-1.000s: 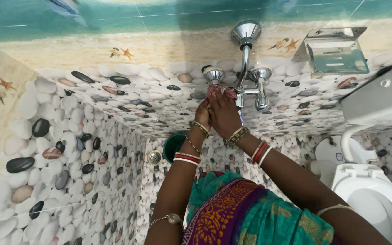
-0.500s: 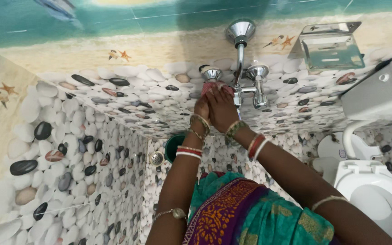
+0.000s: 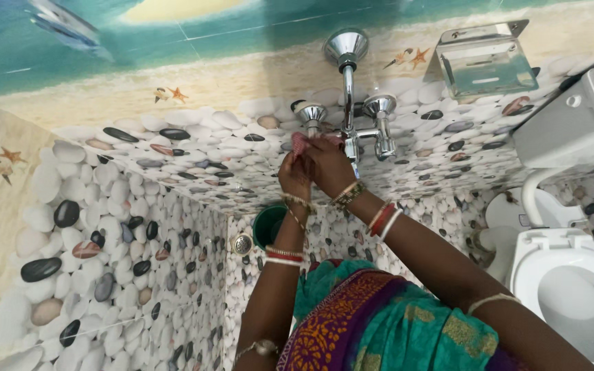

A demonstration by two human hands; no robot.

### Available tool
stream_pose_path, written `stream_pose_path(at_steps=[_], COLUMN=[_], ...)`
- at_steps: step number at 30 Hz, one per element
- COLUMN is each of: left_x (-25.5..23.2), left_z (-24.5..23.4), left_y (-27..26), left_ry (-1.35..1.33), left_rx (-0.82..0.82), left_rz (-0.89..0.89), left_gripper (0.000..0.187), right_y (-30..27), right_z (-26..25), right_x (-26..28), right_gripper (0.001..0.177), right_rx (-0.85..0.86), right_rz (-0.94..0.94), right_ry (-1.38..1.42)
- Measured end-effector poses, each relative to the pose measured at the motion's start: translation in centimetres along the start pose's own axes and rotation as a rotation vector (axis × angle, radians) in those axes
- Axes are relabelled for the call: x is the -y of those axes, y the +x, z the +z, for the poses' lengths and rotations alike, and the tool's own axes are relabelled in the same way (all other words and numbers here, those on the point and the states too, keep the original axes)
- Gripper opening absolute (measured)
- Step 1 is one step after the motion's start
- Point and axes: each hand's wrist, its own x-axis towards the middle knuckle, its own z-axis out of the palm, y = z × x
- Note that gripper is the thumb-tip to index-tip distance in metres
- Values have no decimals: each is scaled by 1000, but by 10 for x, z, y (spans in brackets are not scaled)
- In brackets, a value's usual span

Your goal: The person wipes a silver faucet and the surrounding wall tiles with a cloth, repeatedly rubbing the metal surfaces and the fixture base.

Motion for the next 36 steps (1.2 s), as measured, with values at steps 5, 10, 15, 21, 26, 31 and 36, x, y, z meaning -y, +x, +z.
stream_pose_path(at_steps=[5,10,15,21,26,31,36], left_x=[4,54,121,160,179,178,181], left_z=[131,211,211,166,125,119,106], left_y=[-88,-121,-125,-93,-51,-62,-25], left_ry=[274,1191,1018,375,190,399,343], left_rx=[-94,340,292,17,-135,-98,-38], left_rz=[-84,273,97,-418,-435,-237,-234], left_gripper=[22,44,63,79,69,61,52], right_y=[-35,-74,-104,-91,-74,-82,-64], right_z=[-90,-124,-76,-77,-79,-70,-67], right_x=[21,-27,-81,-102,-98,-94,-121], right_gripper=[26,23,23,26,40,33,32], right_rx=[-210,-276,-233,-281,-274,-199,-167], right_rz=[-108,75,199,206,133,233,52], right_ry=[100,-9,294,214,321,286,254])
